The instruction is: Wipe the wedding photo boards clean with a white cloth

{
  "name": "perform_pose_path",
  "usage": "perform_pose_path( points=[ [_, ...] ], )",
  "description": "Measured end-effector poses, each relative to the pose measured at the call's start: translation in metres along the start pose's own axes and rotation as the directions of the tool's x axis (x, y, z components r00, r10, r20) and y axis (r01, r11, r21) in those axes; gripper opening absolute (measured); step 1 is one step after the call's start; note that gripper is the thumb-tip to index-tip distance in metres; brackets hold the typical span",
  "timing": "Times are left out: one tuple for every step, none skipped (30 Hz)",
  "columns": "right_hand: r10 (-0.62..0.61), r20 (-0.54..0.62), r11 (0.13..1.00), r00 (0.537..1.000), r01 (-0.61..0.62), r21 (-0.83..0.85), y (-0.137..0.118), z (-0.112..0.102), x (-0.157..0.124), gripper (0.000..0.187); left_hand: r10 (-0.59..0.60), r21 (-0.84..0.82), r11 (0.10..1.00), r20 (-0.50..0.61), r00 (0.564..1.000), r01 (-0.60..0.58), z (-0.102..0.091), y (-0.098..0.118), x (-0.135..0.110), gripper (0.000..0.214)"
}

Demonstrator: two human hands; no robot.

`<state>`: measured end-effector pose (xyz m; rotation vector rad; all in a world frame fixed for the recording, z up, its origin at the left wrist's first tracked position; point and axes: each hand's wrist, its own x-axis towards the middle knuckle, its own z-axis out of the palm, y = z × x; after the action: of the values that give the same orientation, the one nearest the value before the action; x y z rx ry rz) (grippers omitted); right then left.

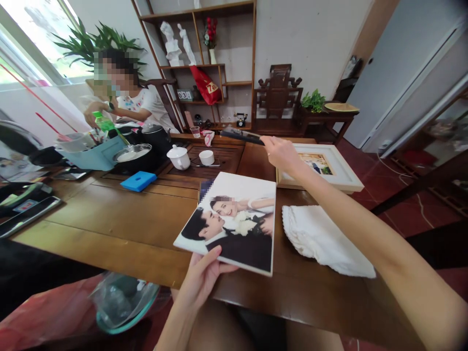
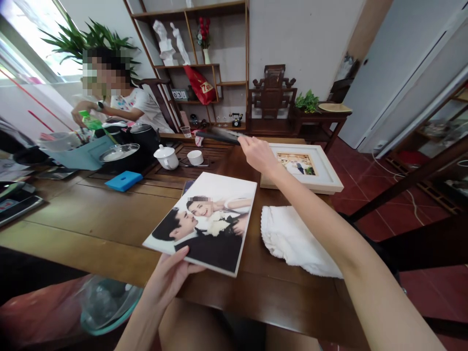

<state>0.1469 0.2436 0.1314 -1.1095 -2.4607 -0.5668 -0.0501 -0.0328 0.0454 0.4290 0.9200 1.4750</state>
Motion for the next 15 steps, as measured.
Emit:
perform_pose_path(
  points=[
    [0.006,-0.07,1.0,0.998,-0.004,0.031,0.004,-0.008,-0.004,0.041,-0.006,0.004,1.0,0.015,1.0,0.005,0.005,0.002,0.007,0.07],
    [0.015,-0.147,0.998,0.989,-0.006,0.062,0.008,-0.017,-0.009,0.039,-0.012,0.01,1.0,0.026,1.0,0.011,0.01,0.004,0.015,0.068],
    [0.023,-0.22,0.996,0.975,-0.004,0.087,0.011,-0.027,-0.015,0.038,-0.019,0.017,1.0,0.043,0.999,0.019,0.015,0.006,0.022,0.066],
    [0.03,-0.283,0.995,0.959,-0.001,0.102,0.015,-0.036,-0.021,0.037,-0.013,0.017,1.0,0.051,0.999,0.012,0.02,0.007,0.029,0.062],
    [0.033,-0.337,0.994,0.941,0.003,0.107,0.018,-0.046,-0.029,0.037,-0.006,0.023,1.0,0.06,0.998,0.005,0.024,0.009,0.036,0.059],
    [0.032,-0.382,0.995,0.923,0.007,0.102,0.021,-0.055,-0.037,0.037,-0.001,0.032,0.999,0.067,0.998,-0.001,0.028,0.01,0.044,0.057],
    [0.03,-0.422,0.996,0.906,0.009,0.09,0.023,-0.064,-0.046,0.037,0.009,0.042,0.999,0.073,0.997,-0.012,0.032,0.011,0.051,0.054],
    [0.029,-0.457,0.997,0.889,0.004,0.071,0.025,-0.073,-0.057,0.036,0.016,0.051,0.998,0.08,0.997,-0.02,0.036,0.012,0.059,0.051],
    [0.028,-0.489,0.999,0.872,-0.006,0.046,0.027,-0.081,-0.067,0.036,0.014,0.065,0.998,0.088,0.996,-0.02,0.04,0.013,0.067,0.047],
    [0.026,-0.526,1.0,0.85,-0.021,0.016,0.029,-0.089,-0.079,0.035,0.021,0.069,0.997,0.097,0.995,-0.028,0.043,0.014,0.076,0.044],
    [0.024,-0.566,0.999,0.824,-0.039,-0.014,0.03,-0.096,-0.091,0.034,0.026,0.07,0.997,0.114,0.993,-0.034,0.047,0.015,0.085,0.039],
    [0.02,-0.606,0.997,0.795,-0.058,-0.043,0.031,-0.103,-0.103,0.033,0.018,0.072,0.997,0.132,0.991,-0.028,0.05,0.016,0.094,0.034],
    [0.014,-0.644,0.995,0.765,-0.077,-0.07,0.032,-0.11,-0.114,0.031,0.019,0.07,0.997,0.143,0.989,-0.03,0.053,0.016,0.102,0.03],
    [0.012,-0.678,0.991,0.735,-0.1,-0.091,0.031,-0.116,-0.126,0.03,0.026,0.071,0.997,0.154,0.988,-0.037,0.056,0.016,0.111,0.029],
    [0.016,-0.702,0.986,0.712,-0.13,-0.109,0.031,-0.123,-0.137,0.029,0.016,0.075,0.997,0.165,0.986,-0.029,0.059,0.016,0.12,0.029]
  ],
)
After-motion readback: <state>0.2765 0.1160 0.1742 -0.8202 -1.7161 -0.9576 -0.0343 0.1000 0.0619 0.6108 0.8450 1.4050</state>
